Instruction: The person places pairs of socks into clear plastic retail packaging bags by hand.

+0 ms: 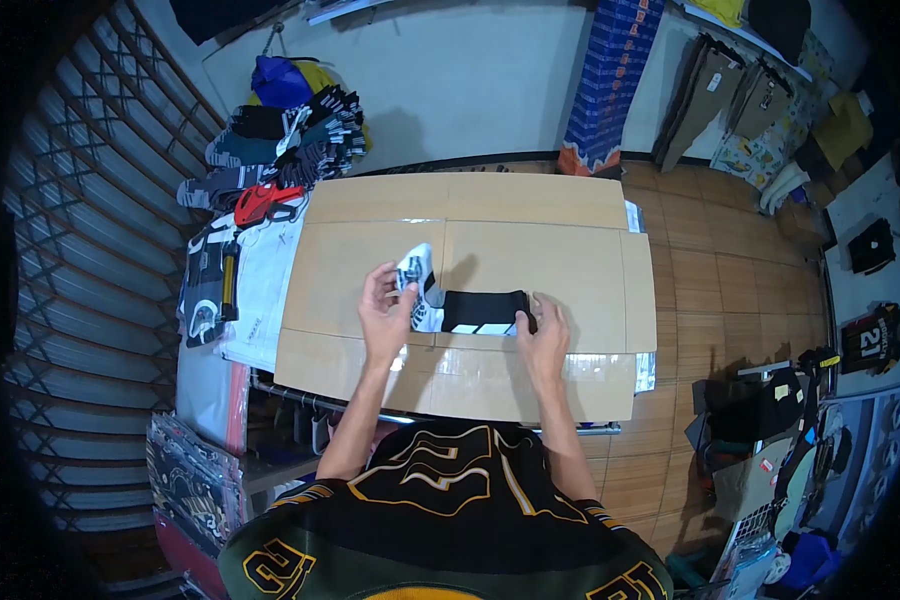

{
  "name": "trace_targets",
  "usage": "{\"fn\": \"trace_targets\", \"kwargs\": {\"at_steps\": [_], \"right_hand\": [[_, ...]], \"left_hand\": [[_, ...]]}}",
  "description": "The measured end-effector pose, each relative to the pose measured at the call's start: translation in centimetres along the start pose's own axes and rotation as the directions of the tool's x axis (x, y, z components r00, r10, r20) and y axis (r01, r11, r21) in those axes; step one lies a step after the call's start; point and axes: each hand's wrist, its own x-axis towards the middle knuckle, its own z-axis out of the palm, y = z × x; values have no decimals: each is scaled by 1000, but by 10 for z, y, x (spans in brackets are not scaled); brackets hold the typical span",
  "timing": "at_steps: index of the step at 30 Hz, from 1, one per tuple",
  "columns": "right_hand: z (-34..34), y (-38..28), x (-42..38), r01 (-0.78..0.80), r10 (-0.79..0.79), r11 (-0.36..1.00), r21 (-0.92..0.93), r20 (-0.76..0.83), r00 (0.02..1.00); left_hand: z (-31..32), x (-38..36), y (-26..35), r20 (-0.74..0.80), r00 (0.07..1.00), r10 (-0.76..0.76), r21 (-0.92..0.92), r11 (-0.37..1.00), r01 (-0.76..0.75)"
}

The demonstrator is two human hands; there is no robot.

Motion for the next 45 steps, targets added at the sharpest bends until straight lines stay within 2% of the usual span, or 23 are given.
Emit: {"fn": "trace_targets", "kwargs": {"at_steps": [1, 2, 3, 5, 6, 7, 9, 13, 15, 16, 17, 19, 20, 21, 23, 27, 29, 30, 32, 35, 38, 42, 45], "right_hand": [[-5, 4, -2, -153, 152, 988, 16, 76, 985], [2, 19, -5, -57, 56, 997, 45, 6, 998], [2, 17, -6, -60, 60, 997, 44, 4, 998], [0, 15, -8, -55, 54, 998, 39, 44, 998], [1, 17, -9, -57, 56, 998, 39, 40, 998], [4, 19, -9, -53, 50, 996, 69, 34, 998], [5, 20, -9, -45, 43, 994, 99, 23, 999], [4, 24, -12, -3, 3, 996, 84, 5, 1000], [6, 25, -13, 38, -38, 997, 60, -6, 999], [7, 25, -13, 77, -76, 997, 15, -23, 997], [8, 26, -14, 114, -116, 993, -32, -37, 993], [9, 26, -15, 103, -104, 995, -8, -33, 994], [9, 26, -15, 93, -92, 996, 13, -32, 995], [9, 26, -15, 95, -95, 995, 12, -33, 995], [8, 25, -15, 155, -158, 986, -62, -48, 986], [7, 23, -16, 124, -126, 992, -37, -57, 990], [7, 23, -16, 137, -139, 990, -35, -65, 988], [8, 24, -16, 136, -138, 990, -33, -67, 988], [9, 25, -15, 145, -147, 989, -30, -74, 986], [8, 26, -15, 131, -131, 991, -19, -61, 989], [9, 26, -16, 154, -156, 988, -33, -71, 985], [8, 27, -15, 131, -133, 991, -40, -48, 990], [9, 27, -16, 133, -135, 990, -39, -58, 989]], "left_hand": [[9, -6, -1, 5, 1000, -2, -2, 1000, 2], [19, -12, 0, 23, 999, 41, 50, 998, -42], [28, -19, 0, 43, 996, 83, 101, 991, -87], [46, -35, 0, 117, 993, 33, 162, 985, -52], [55, -42, -9, 157, 983, 92, 148, 982, -115], [56, -46, -17, 289, 935, 205, 231, 933, -276], [56, -52, -25, 548, 826, 132, 385, 837, -389], [49, -46, -31, 614, 785, 86, 336, 871, -358], [47, -30, -10, 645, 750, 147, 337, 826, -452], [47, -23, 0, 679, 732, 52, 407, 803, -434], [48, -17, -2, 678, 733, 50, 409, 803, -433], [50, -5, -8, 738, 673, 56, 426, 734, -529], [51, 1, -11, 778, 628, -33, 447, 731, -516], [53, 5, -15, 777, 629, -30, 446, 731, -516], [56, 13, -21, 833, 550, -69, 404, 754, -518], [53, 18, -22, 864, 499, -64, 351, 787, -507], [50, 20, -21, 879, 461, -126, 372, 785, -495], [49, 19, -20, 879, 459, -126, 372, 783, -498], [45, 13, -17, 847, 530, 44, 312, 766, -562], [44, 8, -15, 816, 573, 80, 326, 754, -570], [43, 2, -15, 837, 541, 81, 297, 763, -574], [48, -1, -17, 816, 573, 82, 311, 772, -554], [49, 2, -19, 829, 559, 12, 351, 767, -538]]}}
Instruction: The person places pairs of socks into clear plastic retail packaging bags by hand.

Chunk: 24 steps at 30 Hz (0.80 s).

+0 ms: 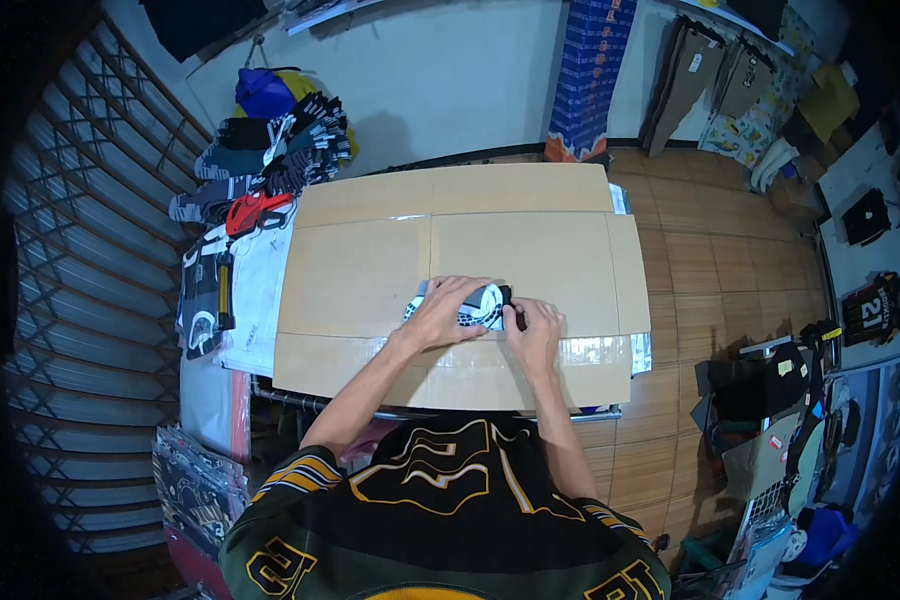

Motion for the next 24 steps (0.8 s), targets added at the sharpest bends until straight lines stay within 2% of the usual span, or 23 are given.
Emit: {"fn": "trace_targets", "kwargs": {"at_steps": [2, 6, 8, 9, 11, 14, 15, 16, 18, 20, 21, 22, 23, 24], "right_hand": [[0, 0, 1, 2, -2, 1000, 0, 3, 1000], [-1, 0, 1, -12, 12, 1000, -2, 32, 999], [-1, 1, 0, -15, 14, 1000, 6, 26, 1000], [-3, -2, 1, -10, 9, 1000, 8, 32, 999], [-6, -7, 2, -26, 26, 1000, -4, 44, 999], [-5, -5, 2, -2, 3, 1000, -22, 46, 999], [-4, -5, 3, 8, -7, 1000, -14, 61, 998], [-4, -5, 3, -1, 3, 1000, -29, 61, 998], [-4, -4, 2, 4, -1, 999, -39, 78, 997], [-3, -3, 1, -34, 36, 999, -32, 60, 998], [-1, 1, 1, 70, -68, 994, -78, 20, 997], [1, 3, -1, 96, -94, 993, -65, 38, 995], [1, 1, -3, -82, 80, 989, 123, 24, 997], [2, -2, -5, -256, 253, 918, 302, 51, 966]], "left_hand": [[-2, 1, -1, 45, 999, 7, -11, 1000, -6], [-4, -7, 6, -16, 999, 42, 31, 999, -41], [-2, -17, 19, -146, 989, -14, 64, 998, 23], [5, -23, 19, -151, 988, -20, 65, 997, 30], [22, -38, 16, -297, 944, -142, 89, 980, 175], [35, -59, 31, -291, 927, -235, 189, 936, 296], [42, -65, 27, -186, 945, -267, 242, 920, 308], [46, -67, 23, -197, 938, -284, 238, 915, 326], [51, -69, 16, -207, 954, -216, 245, 933, 265], [45, -69, 20, -209, 947, -245, 227, 929, 291], [43, -71, 20, -225, 946, -233, 151, 951, 270], [41, -73, 20, -246, 944, -220, 75, 967, 245], [38, -78, 24, -328, 918, -225, 42, 967, 252], [38, -85, 25, -356, 902, -245, 40, 960, 276]]}}
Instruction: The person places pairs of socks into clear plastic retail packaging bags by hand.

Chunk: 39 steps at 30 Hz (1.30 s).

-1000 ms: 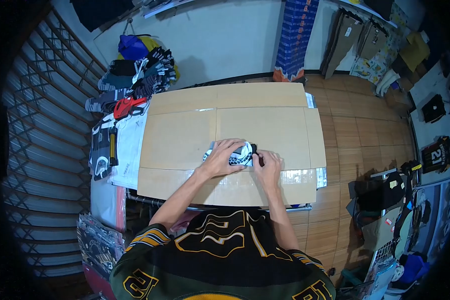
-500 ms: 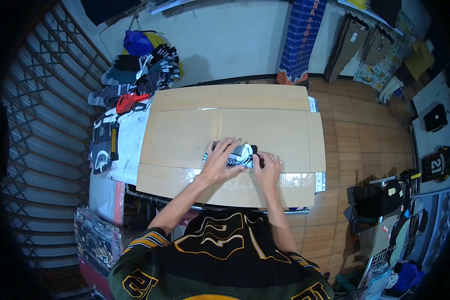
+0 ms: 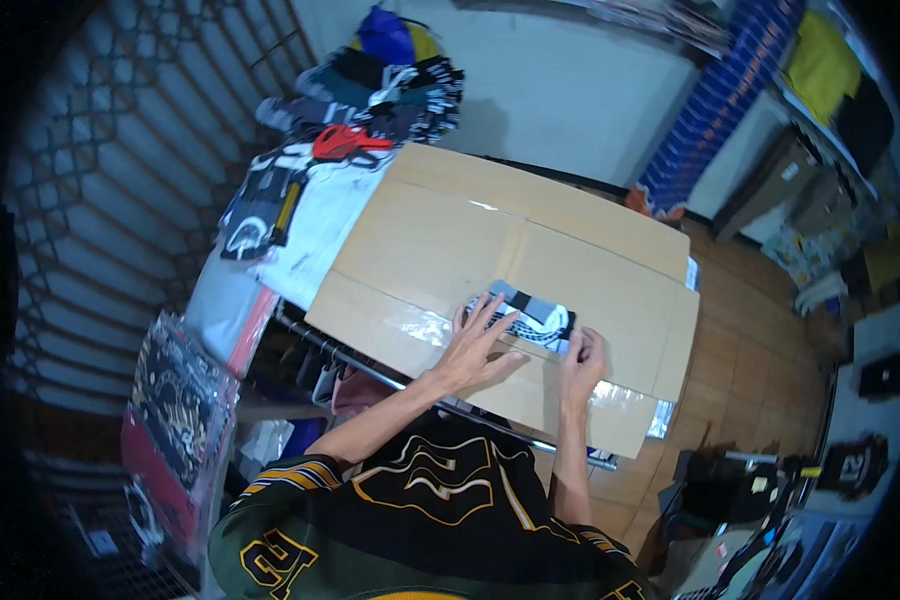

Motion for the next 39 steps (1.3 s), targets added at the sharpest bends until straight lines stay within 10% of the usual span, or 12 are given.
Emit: {"fn": "trace_targets", "kwargs": {"at_steps": [10, 22, 24, 29, 39], "right_hand": [[60, -53, -97, 265, -246, 964, -22, 305, 920], [112, -67, -295, 179, -247, 964, 196, 908, 338], [109, -39, -323, 179, -225, 967, 183, 941, 252], [84, 0, -364, 294, -142, 950, 106, 984, 105], [49, 52, -361, 296, -3, 955, -33, 993, 120]], "left_hand": [[-57, -188, -11, -506, 745, -435, -259, 900, 350], [-53, -499, -46, -730, 93, -677, -464, 590, 661], [-36, -549, -68, -562, -257, -786, -817, 479, 321], [-38, -625, -102, -321, -459, -829, -946, 302, 116], [-57, -665, -199, 160, -401, -902, -881, 52, -470]]}}
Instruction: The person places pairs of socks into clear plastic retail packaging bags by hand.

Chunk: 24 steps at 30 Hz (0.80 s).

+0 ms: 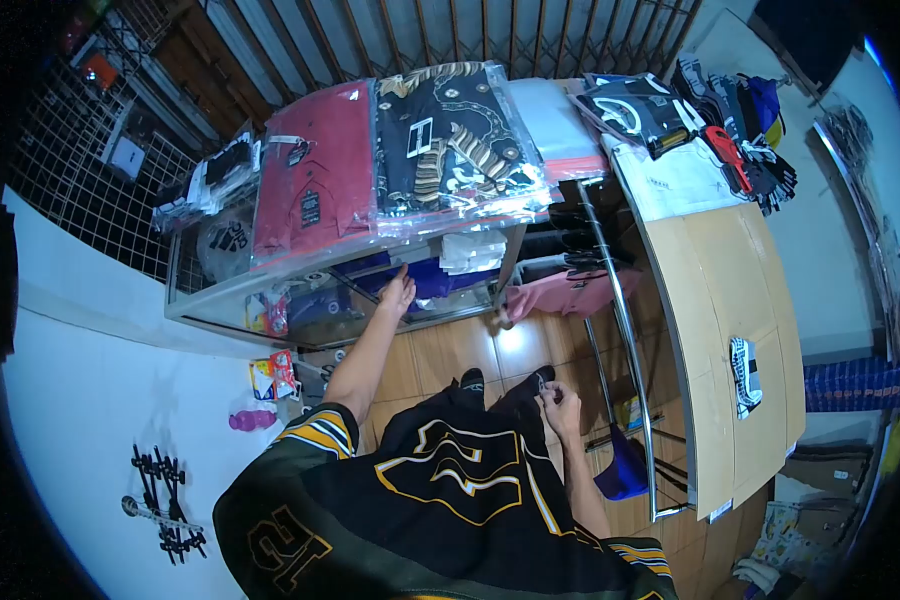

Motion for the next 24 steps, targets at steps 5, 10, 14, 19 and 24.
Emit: {"fn": "trace_targets", "kwargs": {"at_steps": [5, 10, 14, 19, 24], "right_hand": [[-11, 16, -10, -88, 89, 996, 32, -45, 995], [-8, 14, -15, -104, 109, 992, 76, -71, 991], [2, 3, -10, -105, 107, 993, 44, -34, 994], [24, -11, 9, -57, 57, 996, 73, 2, 998], [56, -40, 41, -12, -12, 983, 186, 132, 991]], "left_hand": [[9, 32, 8, -26, 995, -91, -48, 995, 90], [6, 33, 11, -56, 998, 21, -36, 999, -23], [-10, 43, 6, -21, 997, 77, -51, 996, -78], [-30, 21, 6, 44, 994, 97, -85, 992, -93], [-41, -47, -4, 169, 985, 39, -173, 985, -9]]}}
